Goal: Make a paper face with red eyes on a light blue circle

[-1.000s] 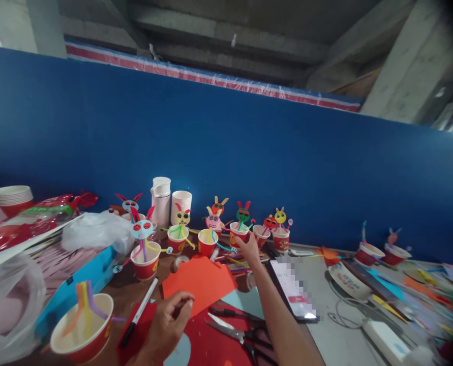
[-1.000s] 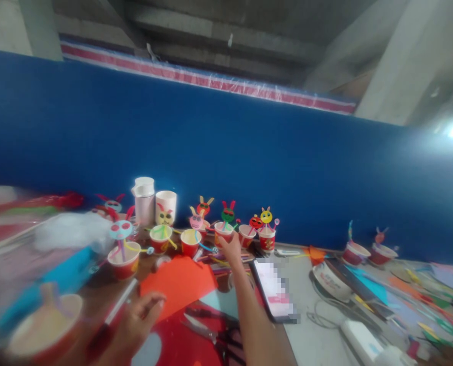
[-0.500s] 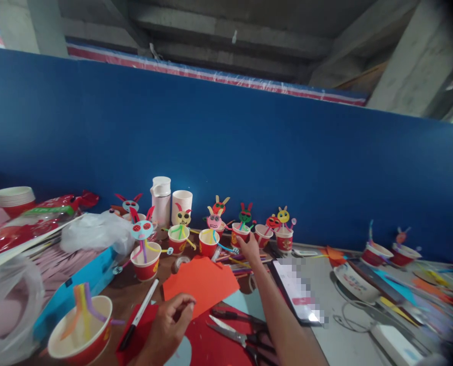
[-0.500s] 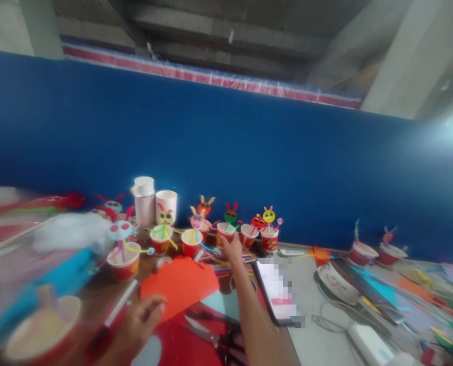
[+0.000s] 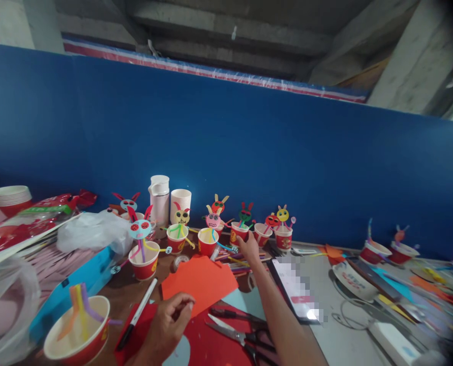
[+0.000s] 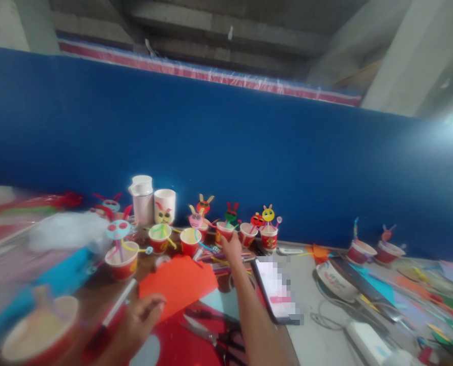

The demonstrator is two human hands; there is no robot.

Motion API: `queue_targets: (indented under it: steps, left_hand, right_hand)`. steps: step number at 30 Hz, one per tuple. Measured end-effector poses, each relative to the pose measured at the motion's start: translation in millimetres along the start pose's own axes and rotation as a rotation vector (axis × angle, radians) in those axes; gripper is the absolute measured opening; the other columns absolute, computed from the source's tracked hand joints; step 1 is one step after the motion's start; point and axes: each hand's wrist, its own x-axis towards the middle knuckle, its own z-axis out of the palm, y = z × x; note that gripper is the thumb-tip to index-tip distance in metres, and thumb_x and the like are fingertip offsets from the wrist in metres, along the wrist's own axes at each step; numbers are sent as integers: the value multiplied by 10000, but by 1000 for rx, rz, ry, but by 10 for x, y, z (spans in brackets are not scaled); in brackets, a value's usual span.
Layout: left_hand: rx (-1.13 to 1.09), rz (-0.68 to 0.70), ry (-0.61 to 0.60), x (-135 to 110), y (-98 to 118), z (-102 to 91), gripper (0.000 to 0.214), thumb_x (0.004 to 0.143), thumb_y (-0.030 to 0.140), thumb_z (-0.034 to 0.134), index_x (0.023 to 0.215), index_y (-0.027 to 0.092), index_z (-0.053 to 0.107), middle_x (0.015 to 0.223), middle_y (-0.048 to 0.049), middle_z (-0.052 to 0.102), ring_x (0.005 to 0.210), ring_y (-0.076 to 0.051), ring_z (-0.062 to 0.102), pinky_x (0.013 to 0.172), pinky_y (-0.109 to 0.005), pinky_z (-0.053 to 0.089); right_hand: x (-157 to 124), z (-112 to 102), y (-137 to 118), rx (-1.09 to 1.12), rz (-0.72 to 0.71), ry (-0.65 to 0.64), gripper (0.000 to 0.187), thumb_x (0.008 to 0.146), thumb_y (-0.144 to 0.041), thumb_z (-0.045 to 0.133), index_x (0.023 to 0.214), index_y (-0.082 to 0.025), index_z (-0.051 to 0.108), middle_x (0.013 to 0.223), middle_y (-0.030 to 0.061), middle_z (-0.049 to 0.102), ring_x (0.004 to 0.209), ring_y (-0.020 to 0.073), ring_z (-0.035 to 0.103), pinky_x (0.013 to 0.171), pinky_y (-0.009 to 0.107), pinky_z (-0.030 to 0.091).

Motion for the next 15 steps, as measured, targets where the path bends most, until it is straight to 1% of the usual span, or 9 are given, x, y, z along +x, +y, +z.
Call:
queue_targets:
  steps: [4,7,10,12,13,14,15]
  left_hand:
    - [7,-1,-12,-5,-6,3,298,740,428,515,707,163,645,559,-21,597,513,-135,552,486,-177,471]
    - [12,-10,-7,15,22,-6,297,728,432,519,703,165,645,578,-23,611,527,-139,563,496,-180,474]
    - [2,-23,41,46,114,-94,286,732,425,521,718,165,640,618,-21,627,551,-141,569,505,-183,469]
    - [-23,-45,78,21,209,-202,271,766,407,508,763,167,634,652,-18,631,569,-140,568,515,-187,464]
    - [-48,-69,83,-23,261,-258,262,792,399,497,796,172,628,626,-9,616,548,-136,557,491,-187,452]
    - [-90,-65,23,-93,312,-309,251,820,388,481,816,182,624,571,3,585,518,-131,539,477,-192,445]
    - [-162,-18,-162,-190,361,-347,253,854,372,444,857,194,624,566,3,576,533,-135,544,510,-207,462]
  right_hand:
    - [-54,-51,-39,-17,-38,23,305,871,-301,508,1142,-161,507,1134,72,545,945,185,570,795,394,484]
    - [-143,-155,-112,-11,-83,34,319,849,-297,532,1134,-154,520,1109,90,572,956,204,576,819,401,472]
    - [-316,-341,-166,16,-142,41,378,788,-281,556,1140,-146,531,1071,131,615,986,258,584,841,398,460]
    - [-490,-497,-165,40,-186,39,402,780,-297,533,1152,-144,523,1091,134,618,999,268,584,843,402,460]
    - [-594,-575,-153,54,-206,39,411,789,-313,514,1161,-138,513,1099,139,616,1008,266,582,839,402,462]
    - [-707,-650,-138,68,-229,35,417,795,-332,504,1164,-137,507,1094,136,620,1009,260,582,834,395,467]
    - [-825,-718,-123,81,-247,34,409,804,-344,493,1158,-140,508,1088,132,622,1003,253,583,825,387,471]
